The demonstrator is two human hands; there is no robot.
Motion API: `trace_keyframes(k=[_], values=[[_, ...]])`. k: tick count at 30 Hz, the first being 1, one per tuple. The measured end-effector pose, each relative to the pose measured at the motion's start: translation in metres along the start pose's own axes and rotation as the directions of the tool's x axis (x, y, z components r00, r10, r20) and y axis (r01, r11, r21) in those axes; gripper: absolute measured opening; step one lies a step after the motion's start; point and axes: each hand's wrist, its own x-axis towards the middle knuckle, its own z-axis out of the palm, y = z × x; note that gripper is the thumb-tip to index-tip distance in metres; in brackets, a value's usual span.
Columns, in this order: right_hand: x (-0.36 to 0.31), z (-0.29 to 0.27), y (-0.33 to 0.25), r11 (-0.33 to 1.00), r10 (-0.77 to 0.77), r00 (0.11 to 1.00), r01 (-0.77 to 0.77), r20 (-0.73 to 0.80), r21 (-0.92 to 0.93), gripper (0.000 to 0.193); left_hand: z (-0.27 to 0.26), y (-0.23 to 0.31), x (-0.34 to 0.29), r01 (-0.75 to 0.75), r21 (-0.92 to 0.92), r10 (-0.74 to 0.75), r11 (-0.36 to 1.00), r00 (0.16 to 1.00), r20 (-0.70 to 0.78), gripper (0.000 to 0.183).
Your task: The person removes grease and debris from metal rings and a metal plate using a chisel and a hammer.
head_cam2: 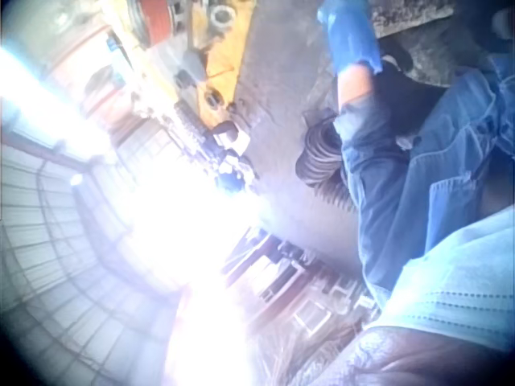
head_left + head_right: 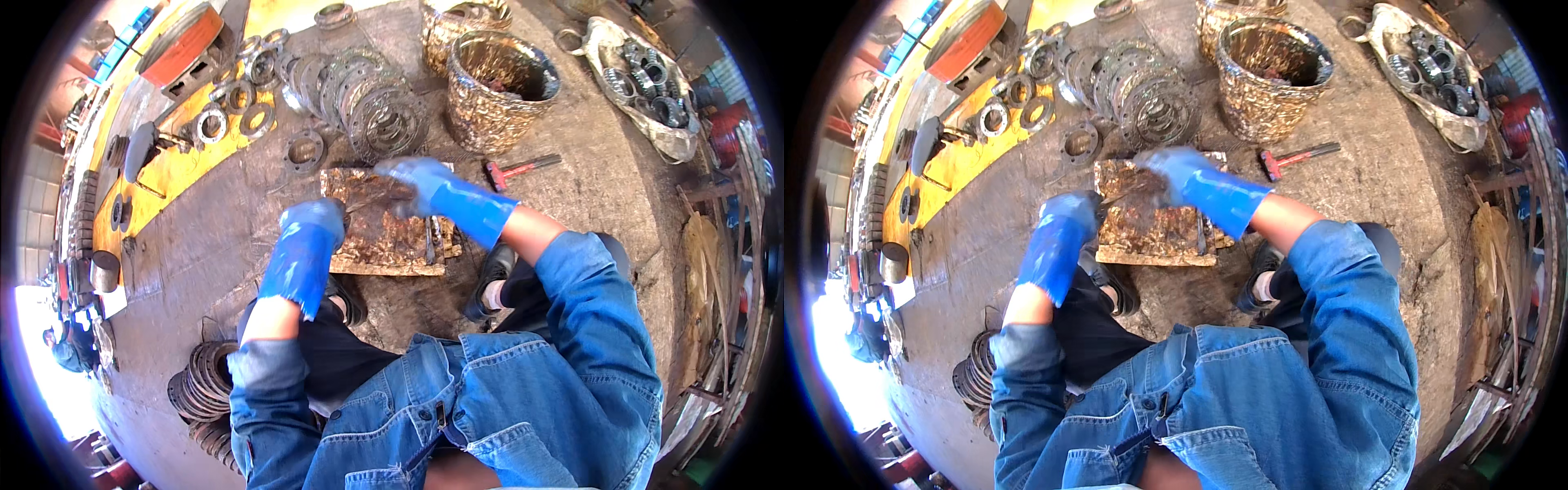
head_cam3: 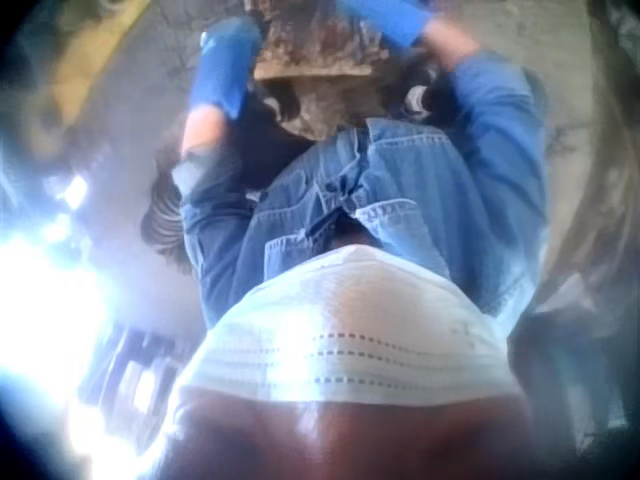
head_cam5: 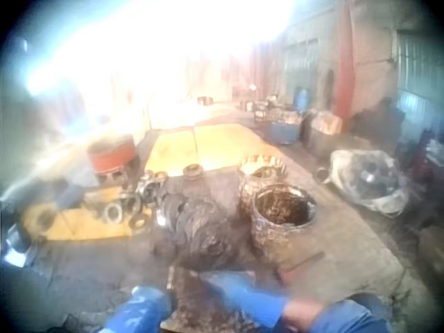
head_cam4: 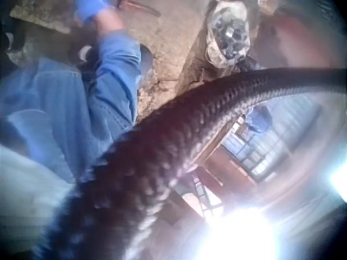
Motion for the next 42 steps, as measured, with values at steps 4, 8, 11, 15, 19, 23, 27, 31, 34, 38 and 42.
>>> trace_keyframes(k=[4, 8, 11, 15, 19, 23, 27, 31, 34, 38, 42], values=[[-0.024, -0.026, -0.073, 0.937, 0.144, 0.984, -0.101, 0.106, -0.334, 0.065, 0.013, 0.028, 0.005, -0.048, 0.099, 0.057, 0.994, 0.994, -0.096, 0.033], [-0.058, -0.042, -0.077, 0.844, 0.376, 0.896, -0.227, 0.235, -0.486, 0.045, 0.03, 0.097, -0.025, -0.136, 0.111, 0.161, 0.984, 0.951, -0.265, 0.03], [-0.074, -0.024, -0.076, 0.862, 0.406, 0.879, -0.277, 0.251, -0.424, 0.027, 0.033, 0.119, -0.074, -0.155, 0.174, 0.204, 0.972, 0.926, -0.316, 0.031], [-0.099, 0.013, -0.07, 0.935, 0.337, 0.917, -0.301, 0.213, -0.186, 0.022, 0.037, 0.134, -0.104, -0.179, 0.216, 0.232, 0.96, 0.94, -0.252, 0.032], [-0.099, 0.046, -0.079, 0.959, 0.278, 0.937, -0.285, 0.212, -0.001, 0.022, 0.044, 0.138, -0.089, -0.098, 0.276, 0.13, 0.956, 0.987, -0.097, 0.031], [-0.097, 0.106, 0.003, 0.771, 0.631, 0.613, -0.43, 0.475, -0.469, 0.025, 0.02, 0.162, -0.079, -0.168, 0.296, 0.207, 0.94, 0.972, -0.107, 0.03], [-0.112, 0.084, -0.025, 0.881, 0.472, 0.802, -0.441, 0.366, -0.17, 0.02, 0.001, 0.107, -0.078, -0.034, 0.262, 0.06, 0.964, 0.994, -0.093, 0.03], [-0.143, 0.061, -0.001, 0.904, 0.424, 0.883, -0.427, 0.201, -0.034, 0.018, -0.041, 0.058, -0.057, 0.003, 0.189, 0.054, 0.982, 0.954, -0.294, 0.03], [-0.126, 0.05, 0.003, 0.732, 0.647, 0.704, -0.681, 0.293, 0.022, 0.022, -0.051, 0.01, -0.011, 0.018, 0.144, 0.033, 0.989, 0.938, -0.345, 0.032], [-0.102, 0.072, 0.061, 0.742, 0.654, 0.66, -0.656, 0.369, -0.142, 0.029, -0.043, -0.036, 0.05, -0.05, -0.025, 0.038, 0.998, 0.937, -0.348, 0.037], [-0.082, 0.083, 0.116, 0.899, 0.436, 0.826, -0.419, 0.358, -0.127, 0.035, -0.034, -0.04, 0.116, -0.156, -0.143, 0.102, 0.977, 0.94, -0.325, 0.034]])
